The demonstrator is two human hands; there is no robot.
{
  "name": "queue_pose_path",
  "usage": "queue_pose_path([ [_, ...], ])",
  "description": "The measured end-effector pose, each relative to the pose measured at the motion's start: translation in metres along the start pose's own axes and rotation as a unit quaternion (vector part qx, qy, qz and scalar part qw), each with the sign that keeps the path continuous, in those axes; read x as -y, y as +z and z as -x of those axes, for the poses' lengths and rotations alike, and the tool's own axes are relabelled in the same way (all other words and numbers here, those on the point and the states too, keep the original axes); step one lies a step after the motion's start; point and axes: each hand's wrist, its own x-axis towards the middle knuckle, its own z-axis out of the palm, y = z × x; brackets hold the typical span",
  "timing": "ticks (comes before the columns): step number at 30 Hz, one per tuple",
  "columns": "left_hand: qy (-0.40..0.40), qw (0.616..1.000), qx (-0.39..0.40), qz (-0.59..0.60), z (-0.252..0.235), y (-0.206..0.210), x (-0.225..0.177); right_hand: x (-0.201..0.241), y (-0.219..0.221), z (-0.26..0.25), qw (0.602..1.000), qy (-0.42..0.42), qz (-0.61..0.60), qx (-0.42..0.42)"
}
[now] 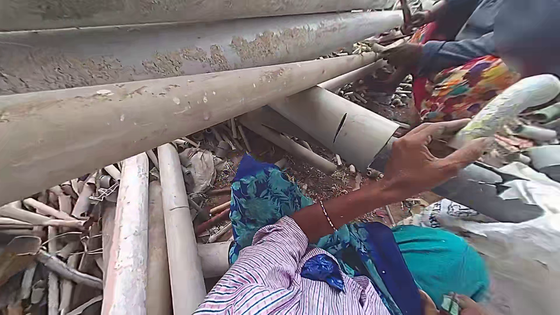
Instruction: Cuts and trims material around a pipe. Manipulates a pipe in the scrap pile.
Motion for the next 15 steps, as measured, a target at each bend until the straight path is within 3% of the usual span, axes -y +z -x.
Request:
queue_pose_path([
  [2, -0.013, 0.999, -0.013, 0.051, -0.005, 0.001, -0.001, 0.018, -0.005, 0.013, 0.997, 0.032, 0.036, 0.058],
  [4, -0.043, 0.996, -0.007, 0.081, -0.007, -0.002, -0.010, 0.024, -0.003, 0.021, 0.993, 0.037, 0.092, 0.062],
  [8, -0.007, 0.987, -0.035, 0.158, -0.023, 0.006, -0.009, 0.014, -0.012, 0.014, 0.991, 0.013, 0.131, -0.024],
  [11, -0.012, 0.983, -0.043, 0.176, -0.027, 0.006, -0.010, 0.002, -0.046, -0.024, 0.978, 0.011, 0.167, -0.121],
  [13, -0.024, 0.983, -0.045, 0.179, -0.030, 0.008, -0.010, -0.004, -0.078, -0.062, 0.966, 0.050, 0.172, -0.187],
  [15, -0.039, 0.980, -0.047, 0.187, -0.032, 0.011, -0.008, -0.009, -0.103, -0.092, 0.961, 0.119, 0.145, -0.203],
])
